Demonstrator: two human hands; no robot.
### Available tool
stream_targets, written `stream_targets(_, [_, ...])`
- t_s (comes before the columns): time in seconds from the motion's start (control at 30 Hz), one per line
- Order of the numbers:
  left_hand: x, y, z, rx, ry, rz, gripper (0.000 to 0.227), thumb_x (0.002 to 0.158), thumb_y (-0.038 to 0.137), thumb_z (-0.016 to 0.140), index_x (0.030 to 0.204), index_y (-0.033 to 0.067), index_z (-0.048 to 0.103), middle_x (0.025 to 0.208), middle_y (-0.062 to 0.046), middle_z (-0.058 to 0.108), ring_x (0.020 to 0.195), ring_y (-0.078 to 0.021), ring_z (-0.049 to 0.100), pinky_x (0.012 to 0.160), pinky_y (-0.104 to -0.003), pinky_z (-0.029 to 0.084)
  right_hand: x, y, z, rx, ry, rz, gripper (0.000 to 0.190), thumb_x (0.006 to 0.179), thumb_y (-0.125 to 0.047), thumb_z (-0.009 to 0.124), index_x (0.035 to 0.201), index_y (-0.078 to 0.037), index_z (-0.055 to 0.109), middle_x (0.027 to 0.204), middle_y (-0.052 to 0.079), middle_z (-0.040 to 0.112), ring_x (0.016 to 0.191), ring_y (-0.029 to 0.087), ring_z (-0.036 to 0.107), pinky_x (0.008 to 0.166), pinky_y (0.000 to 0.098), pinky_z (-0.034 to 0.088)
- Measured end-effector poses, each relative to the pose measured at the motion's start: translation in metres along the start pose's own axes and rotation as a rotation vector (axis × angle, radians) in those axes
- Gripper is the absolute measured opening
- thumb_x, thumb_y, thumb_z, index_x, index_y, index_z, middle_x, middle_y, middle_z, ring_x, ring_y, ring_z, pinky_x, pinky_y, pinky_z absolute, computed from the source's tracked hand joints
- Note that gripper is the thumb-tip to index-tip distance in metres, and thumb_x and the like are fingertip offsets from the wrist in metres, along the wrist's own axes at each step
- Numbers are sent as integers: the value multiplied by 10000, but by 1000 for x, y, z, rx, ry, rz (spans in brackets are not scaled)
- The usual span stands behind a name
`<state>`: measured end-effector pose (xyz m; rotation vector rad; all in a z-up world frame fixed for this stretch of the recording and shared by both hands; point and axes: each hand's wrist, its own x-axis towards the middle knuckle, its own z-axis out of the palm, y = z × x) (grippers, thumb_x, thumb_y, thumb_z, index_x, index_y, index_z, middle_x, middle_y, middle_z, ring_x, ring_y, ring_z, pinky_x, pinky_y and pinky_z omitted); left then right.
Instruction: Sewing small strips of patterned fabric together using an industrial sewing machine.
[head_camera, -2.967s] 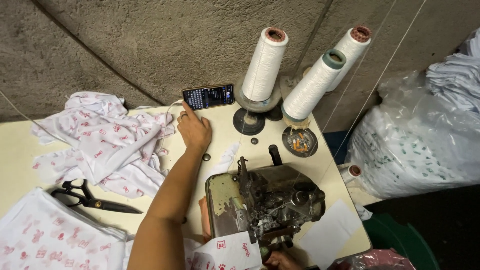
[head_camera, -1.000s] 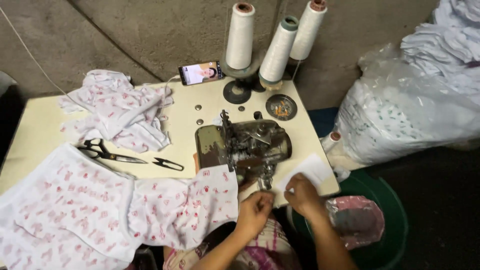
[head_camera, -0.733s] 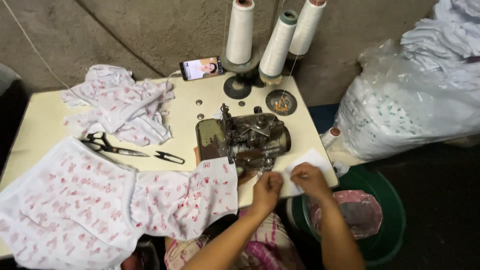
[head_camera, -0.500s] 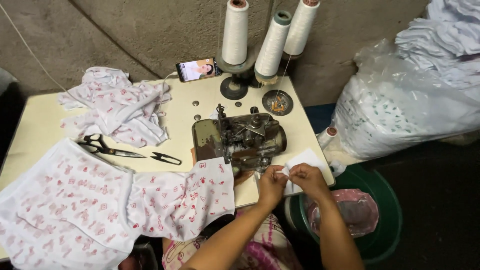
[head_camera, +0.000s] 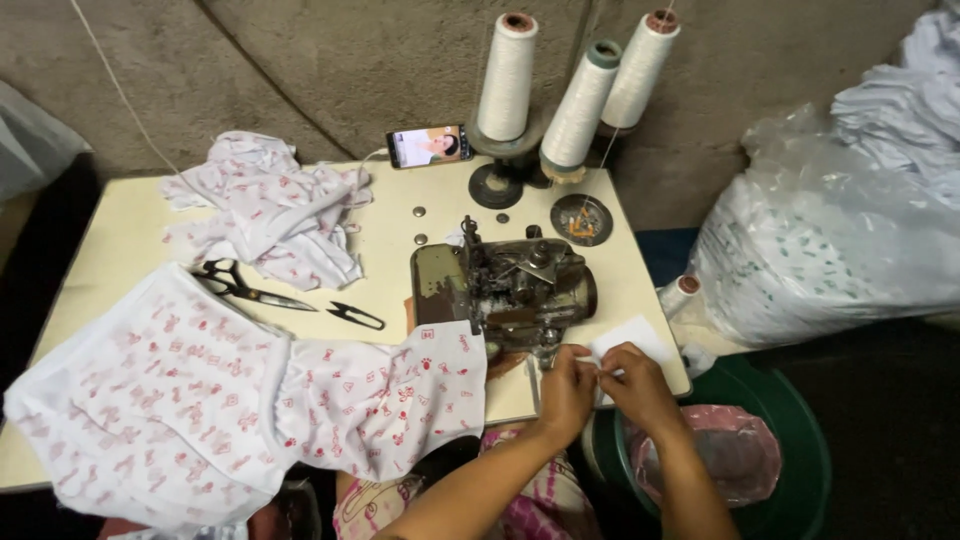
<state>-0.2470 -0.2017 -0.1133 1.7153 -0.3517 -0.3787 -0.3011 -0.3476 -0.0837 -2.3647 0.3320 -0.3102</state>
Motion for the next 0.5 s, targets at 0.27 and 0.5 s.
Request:
stream_targets(0.27, [-8,8,-8,-16,-51,293,173,965,-1,485,1078,96,575,932,-154,695,818,-328,666,744,-431,486,2,18,1,338,-22,205,111,810,37,641,750,-57,651,948,77,690,819,198,664,763,305,520])
stream_targets(0.5, [2,-21,-2,227,-125,430,526,704,-274,581,1155,-43,721,1096,-206,635,971,-386,644,736,-430,570,9,19,-11,508,289,445,51,944,14,646,915,-28,650,720,162,647,609,261,632,586,371,566])
